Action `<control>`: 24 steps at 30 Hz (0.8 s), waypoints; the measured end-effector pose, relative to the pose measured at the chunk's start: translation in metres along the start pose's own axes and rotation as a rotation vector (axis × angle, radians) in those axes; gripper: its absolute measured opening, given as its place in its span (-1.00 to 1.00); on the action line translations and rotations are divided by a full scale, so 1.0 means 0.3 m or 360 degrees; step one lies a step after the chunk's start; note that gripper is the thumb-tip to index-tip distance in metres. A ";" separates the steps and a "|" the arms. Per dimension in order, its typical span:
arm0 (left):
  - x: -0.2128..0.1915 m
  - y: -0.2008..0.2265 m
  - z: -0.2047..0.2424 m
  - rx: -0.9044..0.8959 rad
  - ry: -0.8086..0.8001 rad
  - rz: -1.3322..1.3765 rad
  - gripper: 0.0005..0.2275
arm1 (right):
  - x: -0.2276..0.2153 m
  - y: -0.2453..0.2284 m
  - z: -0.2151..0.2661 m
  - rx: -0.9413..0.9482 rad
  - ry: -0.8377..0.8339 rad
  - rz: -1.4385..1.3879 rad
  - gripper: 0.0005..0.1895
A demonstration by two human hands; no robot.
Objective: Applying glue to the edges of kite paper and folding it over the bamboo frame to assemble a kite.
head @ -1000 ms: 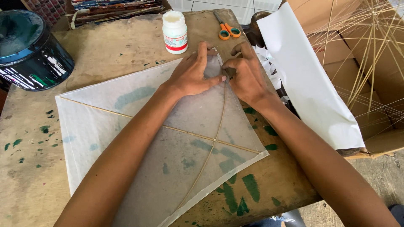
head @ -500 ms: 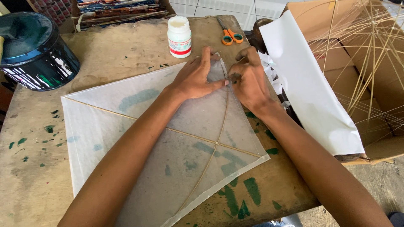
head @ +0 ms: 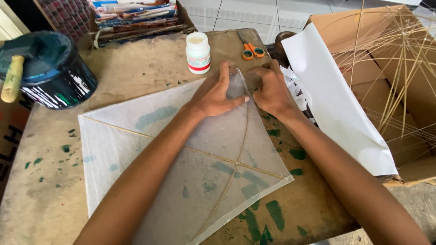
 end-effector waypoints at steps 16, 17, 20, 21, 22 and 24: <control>0.048 -0.070 -0.033 -0.0028 0.0077 0.0065 -0.19 | 0.104 0.051 -0.137 -0.0204 0.0002 0.0172 -0.34; 0.048 -0.071 -0.033 -0.0020 0.0087 0.0057 -0.22 | 0.099 0.046 -0.133 -0.0184 0.0002 0.0159 -0.33; 0.050 -0.072 -0.033 -0.0009 0.0104 0.0046 -0.23 | 0.107 0.058 -0.138 -0.0201 0.0029 0.0180 -0.33; 0.048 -0.071 -0.033 -0.0002 0.0113 0.0041 -0.22 | 0.112 0.062 -0.144 -0.0243 0.0060 0.0215 -0.34; 0.049 -0.074 -0.034 -0.0002 0.0116 0.0037 -0.22 | 0.113 0.065 -0.146 -0.0246 0.0062 0.0214 -0.34; 0.054 -0.077 -0.033 0.0024 0.0127 0.0040 -0.21 | 0.114 0.071 -0.142 -0.0277 0.0095 0.0267 -0.36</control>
Point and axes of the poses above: each hand's wrist, its own z-axis away from the middle knuckle, its own x-axis out of the palm, y = z × x, the point moved 4 cm from there along -z, towards the middle knuckle, and after that the axes turned 1 degree about -y, right-handed, at the moved point
